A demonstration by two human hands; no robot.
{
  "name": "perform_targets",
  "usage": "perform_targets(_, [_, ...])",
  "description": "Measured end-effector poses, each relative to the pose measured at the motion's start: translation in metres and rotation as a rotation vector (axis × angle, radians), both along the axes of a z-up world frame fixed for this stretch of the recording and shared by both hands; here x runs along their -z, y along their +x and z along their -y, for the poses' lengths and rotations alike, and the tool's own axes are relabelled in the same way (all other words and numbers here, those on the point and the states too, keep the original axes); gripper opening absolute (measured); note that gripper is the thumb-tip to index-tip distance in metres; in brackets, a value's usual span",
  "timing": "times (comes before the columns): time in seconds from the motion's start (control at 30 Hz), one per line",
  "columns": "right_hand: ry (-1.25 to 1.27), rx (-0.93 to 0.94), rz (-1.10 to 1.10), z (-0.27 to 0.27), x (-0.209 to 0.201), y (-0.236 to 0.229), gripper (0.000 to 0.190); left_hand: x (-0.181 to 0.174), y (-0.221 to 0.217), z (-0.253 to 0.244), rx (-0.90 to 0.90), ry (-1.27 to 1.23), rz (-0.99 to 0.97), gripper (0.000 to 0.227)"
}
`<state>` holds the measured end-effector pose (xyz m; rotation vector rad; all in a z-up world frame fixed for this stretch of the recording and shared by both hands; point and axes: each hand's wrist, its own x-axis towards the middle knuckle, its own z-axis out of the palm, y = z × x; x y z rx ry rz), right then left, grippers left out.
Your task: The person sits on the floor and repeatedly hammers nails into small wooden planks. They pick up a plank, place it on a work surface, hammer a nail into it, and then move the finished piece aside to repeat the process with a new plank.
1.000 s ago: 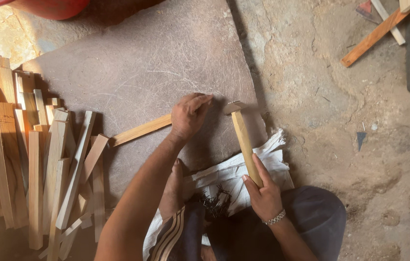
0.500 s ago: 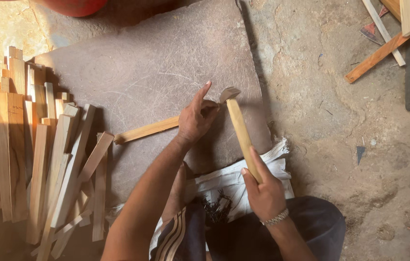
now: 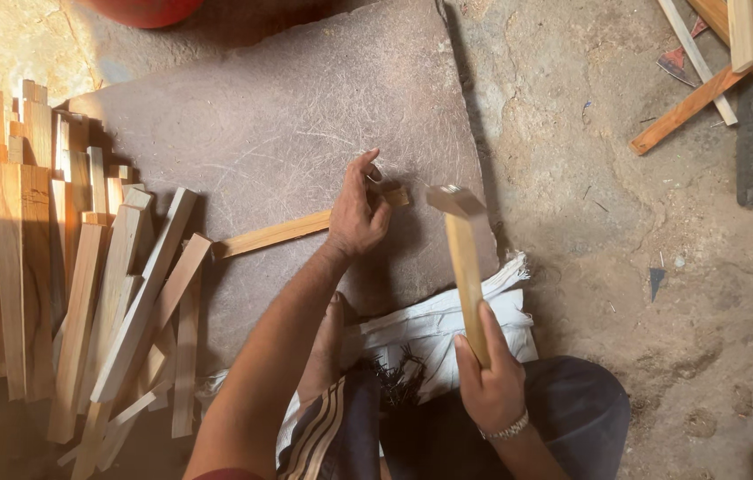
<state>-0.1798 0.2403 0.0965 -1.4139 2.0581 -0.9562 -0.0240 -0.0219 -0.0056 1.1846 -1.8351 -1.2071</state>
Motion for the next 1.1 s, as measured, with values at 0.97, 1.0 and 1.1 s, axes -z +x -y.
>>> perform_targets(0.97, [0.517,0.453,1.436,-0.016,0.017,-0.029,0.073,-0.147,-0.142,0.043,0.330,-0.042,0.150,0.047])
perform_targets(1.0, [0.508,0.436,1.449,-0.016,0.016,-0.029,0.071,-0.139,-0.105,0.028,0.254,-0.023,0.166,0.045])
perform_targets(1.1, [0.523,0.445,1.426,-0.018,0.022,-0.029,0.067,-0.113,0.009,-0.014,0.037,-0.002,0.427,0.042])
